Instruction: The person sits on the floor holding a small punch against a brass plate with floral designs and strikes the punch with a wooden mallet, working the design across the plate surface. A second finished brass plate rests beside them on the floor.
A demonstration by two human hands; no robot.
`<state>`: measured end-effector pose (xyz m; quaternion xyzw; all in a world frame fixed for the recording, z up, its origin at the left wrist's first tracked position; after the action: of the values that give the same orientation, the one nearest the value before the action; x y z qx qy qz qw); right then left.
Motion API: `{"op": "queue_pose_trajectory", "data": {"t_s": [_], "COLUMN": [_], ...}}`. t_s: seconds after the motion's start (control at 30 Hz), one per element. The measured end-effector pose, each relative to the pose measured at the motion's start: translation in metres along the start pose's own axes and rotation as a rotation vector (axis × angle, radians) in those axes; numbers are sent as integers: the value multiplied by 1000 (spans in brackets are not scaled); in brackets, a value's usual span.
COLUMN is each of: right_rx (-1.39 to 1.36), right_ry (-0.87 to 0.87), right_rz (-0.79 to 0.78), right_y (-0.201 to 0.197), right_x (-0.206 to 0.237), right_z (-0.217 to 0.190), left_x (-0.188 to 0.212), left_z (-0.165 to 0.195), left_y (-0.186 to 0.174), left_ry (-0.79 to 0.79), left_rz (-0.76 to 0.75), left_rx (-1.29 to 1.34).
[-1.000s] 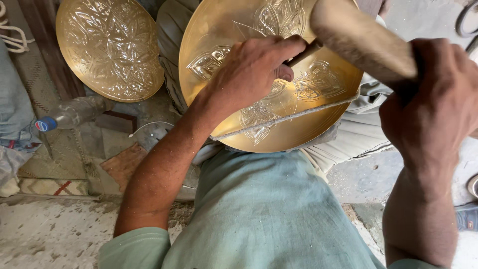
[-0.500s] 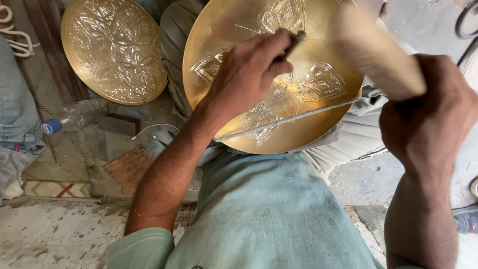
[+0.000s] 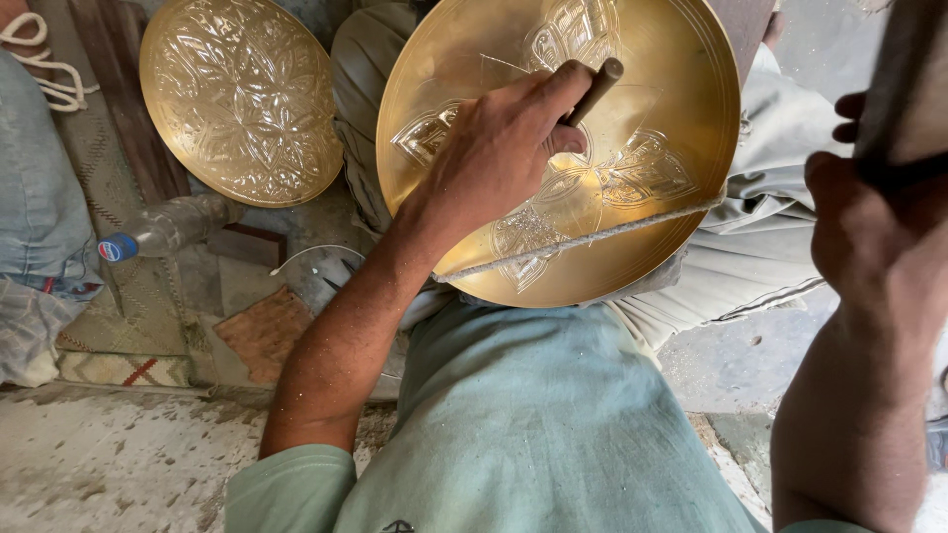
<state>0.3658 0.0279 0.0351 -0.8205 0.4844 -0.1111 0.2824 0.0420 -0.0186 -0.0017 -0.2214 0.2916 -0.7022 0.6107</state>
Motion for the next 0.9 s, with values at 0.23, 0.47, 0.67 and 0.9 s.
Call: {"op": "queue_pose_trajectory", "data": {"t_s": [0.23,0.47,0.67,0.9], "right_rx": [170,435,645,484], "right_ry": [106,-155,-171,-176], "right_rz": [-71,-245,-334,-327], "right_y": [14,20,19,16], "right_x": [-58,-101,-111,-116], "right_z": [-66,-104,-111,-119], "left_x": [8,26,31,35], "left_z": [0,7,12,11], "left_y": [11,16,20,22], "left_ry": [-44,-196,-241,-273], "left_rz": [27,227,280,282], "left_rx": [-32,-43,-64,-58]}}
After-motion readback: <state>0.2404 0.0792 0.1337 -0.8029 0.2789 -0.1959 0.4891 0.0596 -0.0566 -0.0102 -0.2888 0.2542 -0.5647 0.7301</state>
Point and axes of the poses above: each hand's wrist, its own x-axis away from the middle knuckle, its own y-axis out of the palm, z = x × y, the point moved 2 cm from there along -x, towards the middle knuckle, and after that the axes turned 14 degrees about -x, right-handed, at the moved point
